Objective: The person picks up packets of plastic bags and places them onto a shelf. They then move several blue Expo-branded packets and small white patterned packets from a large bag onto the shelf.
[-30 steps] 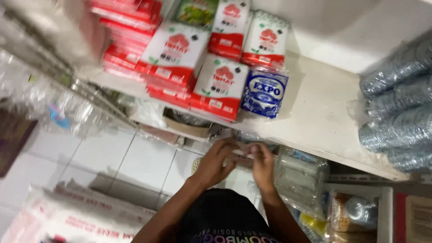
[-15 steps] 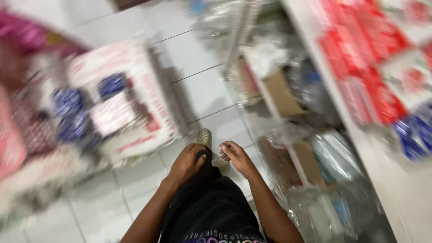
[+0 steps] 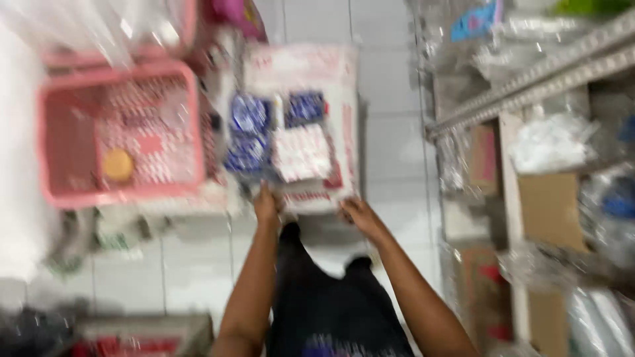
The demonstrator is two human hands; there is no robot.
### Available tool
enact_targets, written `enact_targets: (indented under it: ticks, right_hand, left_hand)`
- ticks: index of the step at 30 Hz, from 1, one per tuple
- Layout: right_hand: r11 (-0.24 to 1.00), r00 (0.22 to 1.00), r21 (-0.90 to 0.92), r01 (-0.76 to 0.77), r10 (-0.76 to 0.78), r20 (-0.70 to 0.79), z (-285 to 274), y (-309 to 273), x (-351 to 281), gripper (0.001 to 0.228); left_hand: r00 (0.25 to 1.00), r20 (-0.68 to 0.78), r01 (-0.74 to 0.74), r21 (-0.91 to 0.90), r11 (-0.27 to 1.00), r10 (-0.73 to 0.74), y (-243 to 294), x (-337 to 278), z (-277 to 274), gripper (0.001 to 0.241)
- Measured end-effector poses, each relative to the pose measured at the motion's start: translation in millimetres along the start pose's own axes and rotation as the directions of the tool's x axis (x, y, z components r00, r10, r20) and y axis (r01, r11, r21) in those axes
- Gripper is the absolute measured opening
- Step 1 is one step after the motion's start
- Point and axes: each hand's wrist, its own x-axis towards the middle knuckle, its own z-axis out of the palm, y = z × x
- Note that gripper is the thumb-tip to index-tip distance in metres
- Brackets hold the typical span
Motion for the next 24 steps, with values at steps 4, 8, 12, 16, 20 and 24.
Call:
enact_targets:
  ticks: [4, 8, 12, 16, 20, 24]
  right_hand:
    - [0.985, 0.994, 0.134, -0.107, 0.107, 0.007, 63, -1, 64, 0.034]
    - [0.991, 0.996, 0.105, -0.089, 0.086, 0.028, 110, -38, 70, 0.034]
    - [0.981, 0.990, 0.136, -0.138, 0.136, 0.024, 137, -68, 60, 0.036]
    - [0.987, 0.993, 0.110, -0.119, 0.118, 0.013, 133, -77, 48, 0.038]
    - [0.977, 0.989, 0.192, -0.098, 0.116, -0.088, 124, -90, 35, 0.042]
    - [0.850, 0.972, 0.518, 0.097, 0.032, -0.234, 93, -76, 20, 0.042]
  left_hand:
    - [0.991, -0.078, 0.130, 0.520, 0.844, -0.105, 21, 111, -10, 0.073]
    - [0.992, 0.031, -0.118, 0.570, 0.813, 0.122, 34, 138, -14, 0.050]
    - [0.981, 0.180, 0.030, 0.231, 0.972, -0.073, 48, 126, -28, 0.040]
    - [0.958, 0.231, -0.213, 0.173, 0.961, 0.171, 64, 79, -35, 0.037]
    - [0.848, 0.417, -0.488, 0.375, 0.788, 0.327, 97, -1, -39, 0.042]
    - [0.634, 0.753, -0.654, 0.400, 0.641, 0.177, 122, -62, -9, 0.032]
